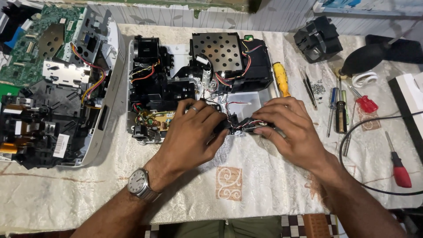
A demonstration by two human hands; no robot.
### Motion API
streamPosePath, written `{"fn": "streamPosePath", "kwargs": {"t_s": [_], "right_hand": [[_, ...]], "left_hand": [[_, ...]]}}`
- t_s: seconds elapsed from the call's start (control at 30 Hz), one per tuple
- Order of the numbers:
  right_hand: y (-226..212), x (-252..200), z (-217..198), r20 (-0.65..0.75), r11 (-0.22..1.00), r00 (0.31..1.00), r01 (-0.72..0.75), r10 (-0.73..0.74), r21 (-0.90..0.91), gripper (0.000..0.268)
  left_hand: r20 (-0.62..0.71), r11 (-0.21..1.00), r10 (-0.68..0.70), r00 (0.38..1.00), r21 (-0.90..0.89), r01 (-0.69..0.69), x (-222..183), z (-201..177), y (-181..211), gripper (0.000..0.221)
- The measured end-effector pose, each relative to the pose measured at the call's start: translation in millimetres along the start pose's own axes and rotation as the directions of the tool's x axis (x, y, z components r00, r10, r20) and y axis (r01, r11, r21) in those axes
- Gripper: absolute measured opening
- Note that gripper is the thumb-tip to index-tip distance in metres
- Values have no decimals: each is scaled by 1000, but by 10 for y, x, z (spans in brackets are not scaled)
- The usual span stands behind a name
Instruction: Disassembling an electronic device to access and remove internal modules using a screwdriver.
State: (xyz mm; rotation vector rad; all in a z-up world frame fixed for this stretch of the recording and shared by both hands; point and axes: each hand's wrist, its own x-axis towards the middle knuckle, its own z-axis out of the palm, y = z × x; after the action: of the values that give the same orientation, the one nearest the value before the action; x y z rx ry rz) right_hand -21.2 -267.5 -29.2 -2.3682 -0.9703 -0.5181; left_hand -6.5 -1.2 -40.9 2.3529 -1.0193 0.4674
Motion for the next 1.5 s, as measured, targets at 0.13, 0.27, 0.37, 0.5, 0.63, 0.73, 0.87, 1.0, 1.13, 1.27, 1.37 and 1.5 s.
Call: {"fn": "streamPosePath", "kwargs": {"t_s": [0.13, 0.27, 0.37, 0.5, 0.63, 0.73, 0.87, 1.0, 1.13, 1.27, 1.37, 1.5], "right_hand": [[-24, 11, 4, -21, 1000, 1000, -14, 14, -1, 28], [-40, 17, 2, -30, 998, 999, -40, 41, 53, 26], [-106, 69, -11, -65, 996, 997, -31, 37, 83, 23], [-85, 52, 15, -74, 991, 996, -41, 51, 128, 24], [-110, 78, -14, -66, 989, 996, -56, 65, 140, 25], [-111, 63, -29, -73, 986, 994, -66, 77, 150, 25], [-115, 61, -57, -98, 980, 990, -78, 97, 182, 24], [-84, 41, -54, -96, 978, 988, -104, 123, 183, 24], [-102, 43, -63, -85, 967, 982, -151, 171, 206, 25], [-73, 27, -58, -73, 961, 978, -176, 195, 213, 27], [-26, 25, -64, -66, 969, 987, -131, 148, 209, 27], [-10, 12, -113, -34, 969, 990, -129, 139, 211, 26]], "left_hand": [[4, 1000, -12, 1000, -28, 12, 1, 15, -15, 29], [-5, 998, -18, 1000, -52, 17, -4, 20, -30, 27], [8, 994, -65, 998, -89, 65, -26, 75, -58, 28], [30, 991, -86, 996, -99, 89, -36, 57, -58, 29], [18, 995, -47, 999, -90, 48, -6, 3, -31, 28], [-43, 996, -24, 999, -90, 20, 10, -36, 21, 26], [-170, 993, 17, 985, -110, -37, 46, -94, 70, 25], [-230, 994, 36, 972, -96, -59, 49, -74, 58, 25], [-289, 988, 58, 956, -121, -97, 51, -79, 53, 22], [-287, 983, 38, 957, -159, -87, 47, -39, 57, 23], [-269, 969, 0, 963, -236, -66, 47, -32, 95, 24], [-218, 945, -22, 976, -322, -50, 36, -28, 76, 28]]}}
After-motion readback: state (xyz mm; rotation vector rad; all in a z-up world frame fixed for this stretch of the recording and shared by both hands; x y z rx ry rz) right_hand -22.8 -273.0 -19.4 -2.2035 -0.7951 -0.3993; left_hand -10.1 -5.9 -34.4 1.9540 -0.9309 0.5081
